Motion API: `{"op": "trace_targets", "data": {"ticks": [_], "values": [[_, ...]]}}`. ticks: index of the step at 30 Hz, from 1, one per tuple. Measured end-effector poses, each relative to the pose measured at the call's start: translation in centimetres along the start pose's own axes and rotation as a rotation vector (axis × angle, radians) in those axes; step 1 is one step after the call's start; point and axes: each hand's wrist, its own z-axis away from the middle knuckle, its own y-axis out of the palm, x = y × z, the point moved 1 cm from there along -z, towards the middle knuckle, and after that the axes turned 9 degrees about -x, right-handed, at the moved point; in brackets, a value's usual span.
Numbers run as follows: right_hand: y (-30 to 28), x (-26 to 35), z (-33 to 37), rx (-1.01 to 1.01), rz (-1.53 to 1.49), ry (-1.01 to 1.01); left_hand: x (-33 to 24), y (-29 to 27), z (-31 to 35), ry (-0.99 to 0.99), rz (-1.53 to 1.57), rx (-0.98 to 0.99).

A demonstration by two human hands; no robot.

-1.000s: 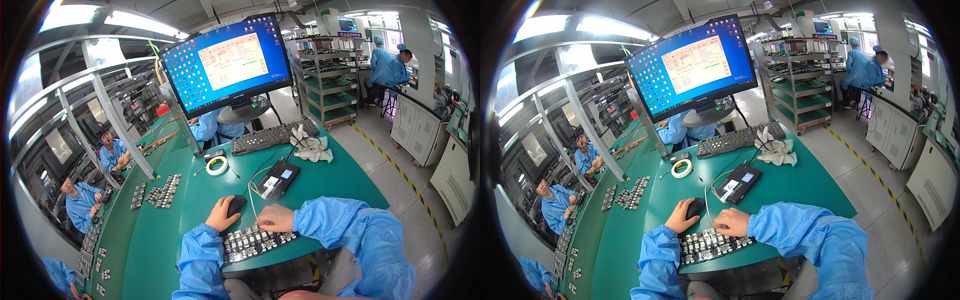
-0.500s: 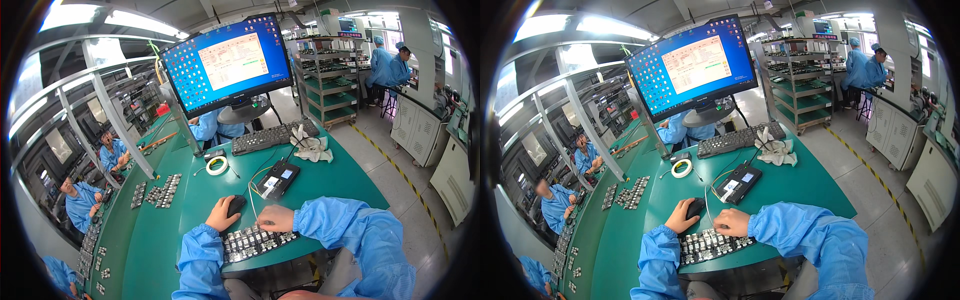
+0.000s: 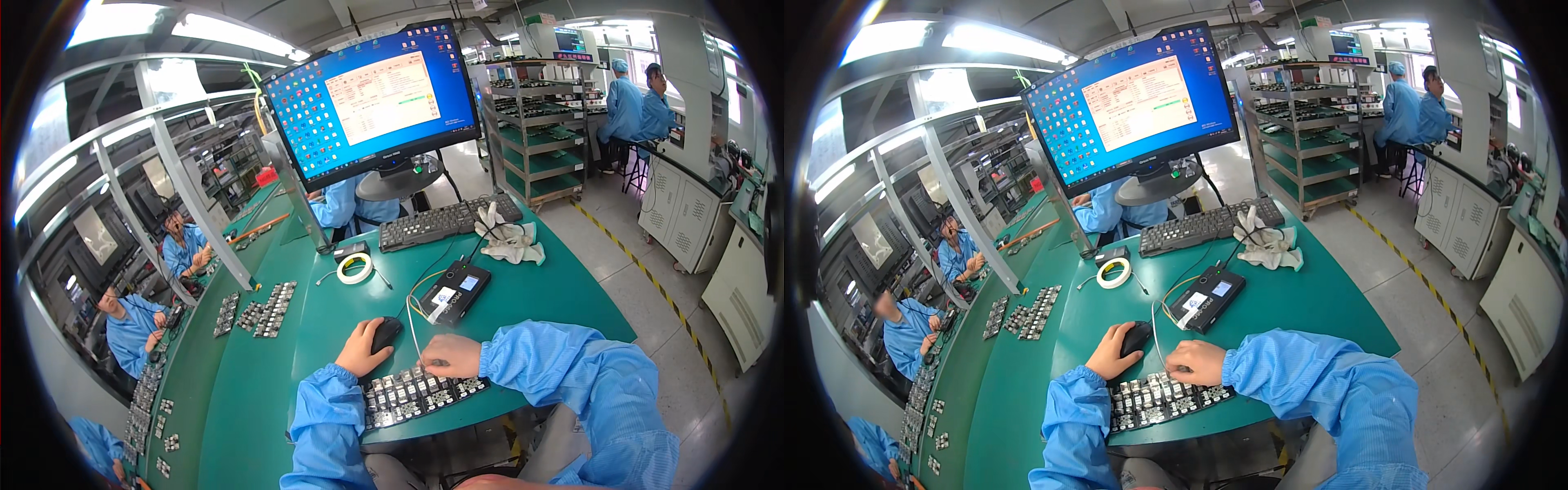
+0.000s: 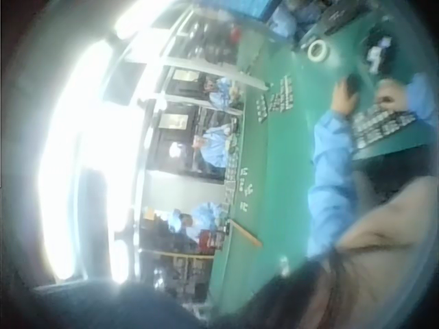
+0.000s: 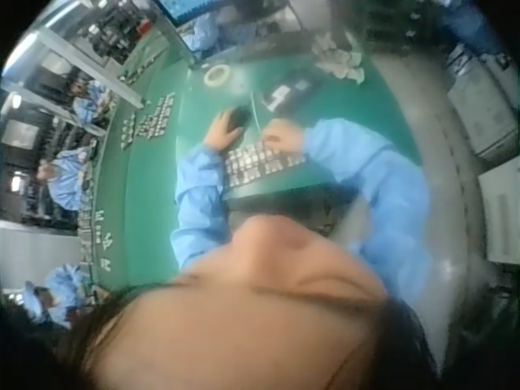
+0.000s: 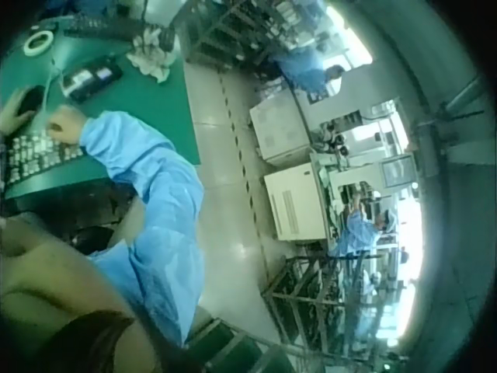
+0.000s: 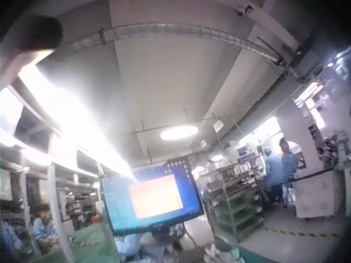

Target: The person tests circuit board panels by touching a probe to contacts on each board while clicking a computer mouse, then sets the finished board aside and positions a new panel to test.

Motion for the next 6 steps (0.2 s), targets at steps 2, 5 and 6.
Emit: {"op": "trace_targets", "data": {"ticks": [2,5,6], "values": [[0.01,0.06,0.03,-0.022,-0.015,-0.012,0.02,-0.01,0.02,-0.004,-0.003,0.002],[0.02,-0.1,-0.01,-0.019,-0.005,-0.016,0.33,0.14,-0.09,0.001,0.002,-0.002],[-0.1,-0.05,-0.07,-0.013,0.005,-0.011,0.37,0.14,-0.24,0.006,-0.002,-0.004]]}}
